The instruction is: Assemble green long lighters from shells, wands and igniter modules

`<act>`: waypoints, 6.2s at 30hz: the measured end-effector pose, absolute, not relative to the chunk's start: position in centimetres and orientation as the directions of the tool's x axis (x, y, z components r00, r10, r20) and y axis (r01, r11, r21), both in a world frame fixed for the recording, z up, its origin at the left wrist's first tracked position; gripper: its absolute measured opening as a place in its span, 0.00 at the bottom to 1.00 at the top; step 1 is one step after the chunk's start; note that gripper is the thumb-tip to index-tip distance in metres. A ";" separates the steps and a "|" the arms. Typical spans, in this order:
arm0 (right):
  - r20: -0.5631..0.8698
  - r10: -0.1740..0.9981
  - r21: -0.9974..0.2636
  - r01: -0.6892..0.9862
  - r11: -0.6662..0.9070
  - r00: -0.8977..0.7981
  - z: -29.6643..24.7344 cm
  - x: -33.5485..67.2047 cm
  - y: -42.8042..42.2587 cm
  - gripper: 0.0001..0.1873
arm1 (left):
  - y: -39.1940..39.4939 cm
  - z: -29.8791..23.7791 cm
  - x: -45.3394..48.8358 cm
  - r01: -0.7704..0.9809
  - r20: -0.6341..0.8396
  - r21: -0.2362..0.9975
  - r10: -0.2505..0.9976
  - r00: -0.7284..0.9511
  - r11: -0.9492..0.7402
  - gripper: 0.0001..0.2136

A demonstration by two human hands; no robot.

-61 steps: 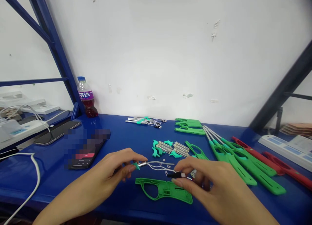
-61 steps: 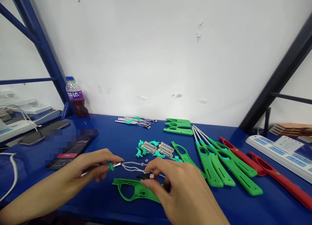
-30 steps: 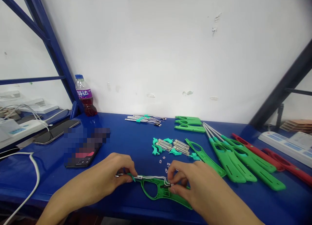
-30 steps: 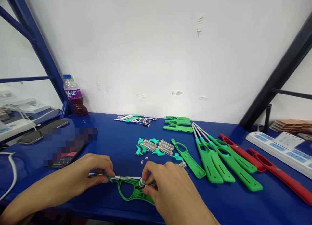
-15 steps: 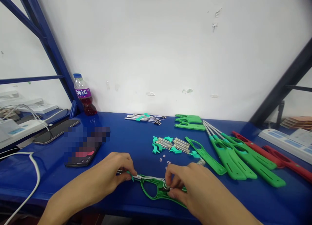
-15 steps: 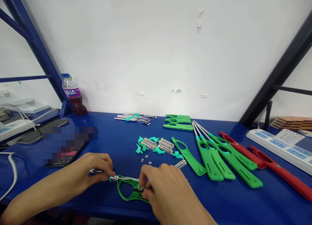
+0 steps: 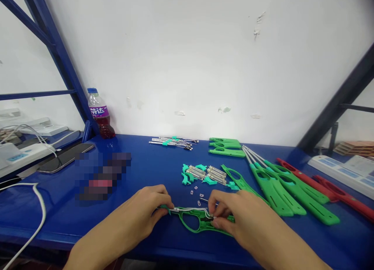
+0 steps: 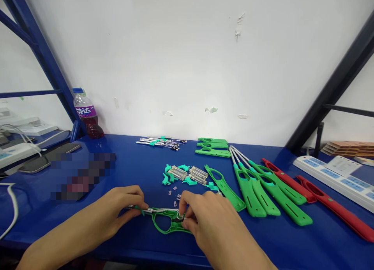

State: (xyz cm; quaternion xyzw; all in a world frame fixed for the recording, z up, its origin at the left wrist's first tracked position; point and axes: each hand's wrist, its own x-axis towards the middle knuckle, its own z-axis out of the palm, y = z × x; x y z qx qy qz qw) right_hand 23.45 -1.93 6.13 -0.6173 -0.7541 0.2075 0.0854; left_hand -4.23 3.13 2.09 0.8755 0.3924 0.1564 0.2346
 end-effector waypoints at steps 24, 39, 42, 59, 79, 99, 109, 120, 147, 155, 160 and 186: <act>-0.014 0.960 -0.462 0.853 0.241 -0.279 5.2 24.2 -2.4 0.14 | 9.0 4.1 1.0 0.721 0.099 0.106 0.729 0.678 -0.685 0.09; 0.015 0.961 -0.451 0.856 0.252 -0.275 5.1 24.4 -2.5 0.14 | 2.7 3.7 -2.7 0.570 0.382 0.409 0.701 0.602 -0.712 0.10; -0.016 0.964 -0.443 0.867 0.231 -0.265 5.4 24.3 -2.4 0.14 | 1.3 2.9 -2.0 0.562 0.324 0.418 0.695 0.642 -0.714 0.10; -0.021 0.959 -0.492 0.838 0.237 -0.283 5.7 24.5 -2.3 0.14 | 0.3 0.7 0.8 0.576 0.332 0.414 0.706 0.626 -0.705 0.11; 0.012 0.949 -0.525 0.806 0.275 -0.316 6.0 24.5 -2.7 0.15 | 0.3 1.1 1.1 0.561 0.260 0.550 0.765 0.589 -0.619 0.10; -0.029 0.956 -0.508 0.828 0.238 -0.292 6.1 24.6 -2.5 0.16 | 0.7 0.0 1.5 0.484 0.361 0.566 0.728 0.582 -0.667 0.09; 0.019 0.952 -0.507 0.818 0.273 -0.306 6.0 24.8 -2.7 0.16 | 0.6 -0.3 1.5 0.486 0.365 0.565 0.730 0.578 -0.667 0.10; 0.004 0.950 -0.404 0.869 0.286 -0.312 4.4 24.8 -2.7 0.16 | 0.4 0.0 1.4 0.486 0.474 0.377 0.615 0.630 -0.788 0.16; -0.119 0.965 -0.177 0.961 0.213 -0.236 6.3 23.4 -2.2 0.05 | 0.7 0.1 1.4 0.540 0.475 0.238 0.582 0.661 -0.807 0.18; -0.116 0.965 -0.203 0.957 0.208 -0.234 6.3 23.3 -2.4 0.07 | 0.8 -0.2 1.5 0.566 0.481 0.205 0.586 0.652 -0.798 0.19; -0.029 0.968 -0.228 0.944 0.237 -0.250 5.6 23.5 -2.6 0.08 | 0.8 -0.1 1.5 0.554 0.492 0.222 0.583 0.646 -0.802 0.18; 0.049 0.937 -0.269 0.899 0.347 -0.347 4.9 23.8 -2.6 0.11 | 1.3 -0.5 0.9 0.528 0.481 0.221 0.562 0.672 -0.820 0.16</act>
